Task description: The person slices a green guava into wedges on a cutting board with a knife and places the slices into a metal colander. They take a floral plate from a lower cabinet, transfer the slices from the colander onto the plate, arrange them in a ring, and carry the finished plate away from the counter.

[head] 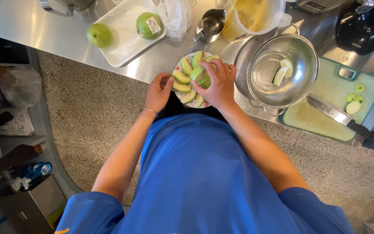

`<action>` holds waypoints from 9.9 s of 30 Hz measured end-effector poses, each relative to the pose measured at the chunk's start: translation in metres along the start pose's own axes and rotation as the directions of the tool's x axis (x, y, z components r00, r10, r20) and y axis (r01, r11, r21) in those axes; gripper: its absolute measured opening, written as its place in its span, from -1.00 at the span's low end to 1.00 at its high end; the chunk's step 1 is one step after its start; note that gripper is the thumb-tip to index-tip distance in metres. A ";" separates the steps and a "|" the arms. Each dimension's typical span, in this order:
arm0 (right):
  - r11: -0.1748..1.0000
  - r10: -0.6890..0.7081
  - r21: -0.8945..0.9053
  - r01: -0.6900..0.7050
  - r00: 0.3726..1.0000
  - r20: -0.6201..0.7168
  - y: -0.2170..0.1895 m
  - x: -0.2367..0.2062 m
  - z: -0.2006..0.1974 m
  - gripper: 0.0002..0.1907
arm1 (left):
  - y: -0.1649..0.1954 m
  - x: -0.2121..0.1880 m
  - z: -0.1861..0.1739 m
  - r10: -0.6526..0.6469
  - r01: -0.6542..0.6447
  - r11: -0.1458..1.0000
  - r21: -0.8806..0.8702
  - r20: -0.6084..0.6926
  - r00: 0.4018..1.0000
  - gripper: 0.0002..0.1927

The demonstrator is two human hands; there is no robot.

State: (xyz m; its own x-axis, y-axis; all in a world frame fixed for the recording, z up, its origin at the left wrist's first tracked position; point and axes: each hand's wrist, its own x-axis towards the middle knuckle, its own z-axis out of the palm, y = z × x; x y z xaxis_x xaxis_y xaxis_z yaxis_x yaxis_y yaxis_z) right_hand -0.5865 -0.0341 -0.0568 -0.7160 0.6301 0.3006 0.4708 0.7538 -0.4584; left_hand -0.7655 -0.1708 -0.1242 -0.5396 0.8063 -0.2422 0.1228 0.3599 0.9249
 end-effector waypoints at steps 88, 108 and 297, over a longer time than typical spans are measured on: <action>0.929 -0.306 0.299 0.218 0.906 0.293 0.025 -0.020 0.003 -0.59 | 0.020 -0.031 0.034 0.106 -0.152 0.932 0.330 0.154 0.982 -0.29; 0.809 0.498 -0.517 -0.280 0.793 0.351 0.141 -0.032 -0.124 -0.21 | 0.027 -0.029 0.030 0.161 -0.212 0.920 0.330 0.175 0.971 -0.37; 0.764 0.616 0.226 -0.605 0.787 0.025 0.139 -0.038 -0.120 -0.71 | 0.013 -0.010 -0.025 -0.110 0.119 0.983 -0.142 0.073 0.991 -0.80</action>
State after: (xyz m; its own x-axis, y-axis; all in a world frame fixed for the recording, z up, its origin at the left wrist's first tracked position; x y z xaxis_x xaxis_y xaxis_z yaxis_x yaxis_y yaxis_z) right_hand -0.4316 0.0693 -0.0321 -0.2862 0.9559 -0.0664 0.6760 0.1523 -0.7210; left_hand -0.7797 -0.1858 -0.1026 -0.4878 0.7940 -0.3628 -0.0620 0.3830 0.9217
